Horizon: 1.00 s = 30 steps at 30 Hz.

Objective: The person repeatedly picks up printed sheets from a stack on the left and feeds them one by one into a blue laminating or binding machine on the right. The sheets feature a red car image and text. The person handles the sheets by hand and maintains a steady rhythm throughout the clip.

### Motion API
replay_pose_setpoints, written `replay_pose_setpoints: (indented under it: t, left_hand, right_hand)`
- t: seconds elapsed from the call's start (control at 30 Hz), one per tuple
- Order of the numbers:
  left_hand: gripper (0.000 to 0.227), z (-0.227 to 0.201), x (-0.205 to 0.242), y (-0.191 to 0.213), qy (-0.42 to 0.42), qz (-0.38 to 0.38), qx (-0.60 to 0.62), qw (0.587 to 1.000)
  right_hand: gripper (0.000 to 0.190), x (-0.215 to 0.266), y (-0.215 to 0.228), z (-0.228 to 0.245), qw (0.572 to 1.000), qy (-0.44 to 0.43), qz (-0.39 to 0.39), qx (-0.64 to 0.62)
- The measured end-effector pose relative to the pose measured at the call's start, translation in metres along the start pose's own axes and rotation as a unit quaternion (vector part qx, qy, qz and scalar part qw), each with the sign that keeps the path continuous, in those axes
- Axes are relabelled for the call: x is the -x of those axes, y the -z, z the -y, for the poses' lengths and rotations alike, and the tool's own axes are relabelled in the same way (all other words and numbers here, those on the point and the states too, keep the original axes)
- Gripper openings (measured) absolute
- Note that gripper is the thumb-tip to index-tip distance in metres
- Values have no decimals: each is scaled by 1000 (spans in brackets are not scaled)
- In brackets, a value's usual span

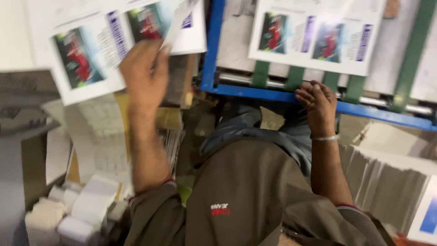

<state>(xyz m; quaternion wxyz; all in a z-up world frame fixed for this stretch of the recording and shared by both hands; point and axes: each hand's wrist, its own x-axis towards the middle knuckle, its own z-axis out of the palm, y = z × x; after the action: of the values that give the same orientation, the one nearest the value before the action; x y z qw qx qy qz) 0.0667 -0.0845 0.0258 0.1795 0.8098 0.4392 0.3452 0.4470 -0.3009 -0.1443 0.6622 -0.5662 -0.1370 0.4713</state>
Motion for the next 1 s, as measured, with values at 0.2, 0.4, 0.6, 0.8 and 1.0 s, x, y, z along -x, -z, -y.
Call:
replay_pose_setpoints:
  t: [0.2,0.4,0.6,0.8,1.0]
  left_hand:
    - [31,-64,16,-109,-204,40,-65,976]
    - [55,-81,19,-108,-219,143,-127,957]
    - [33,-12,-10,-47,-153,49,-209,965]
    - [11,7,-14,-40,-127,-18,-63,990]
    - [26,37,-17,-43,50,-119,310,942]
  right_hand:
    - [51,31,-108,40,947,24,309,-89]
    - [52,-9,-106,35,981,97,105,-128]
    - [49,-59,20,13,972,198,-60,-109]
    - [48,-54,88,-7,952,203,-201,-114]
    - [54,20,88,-47,956,233,-170,-50]
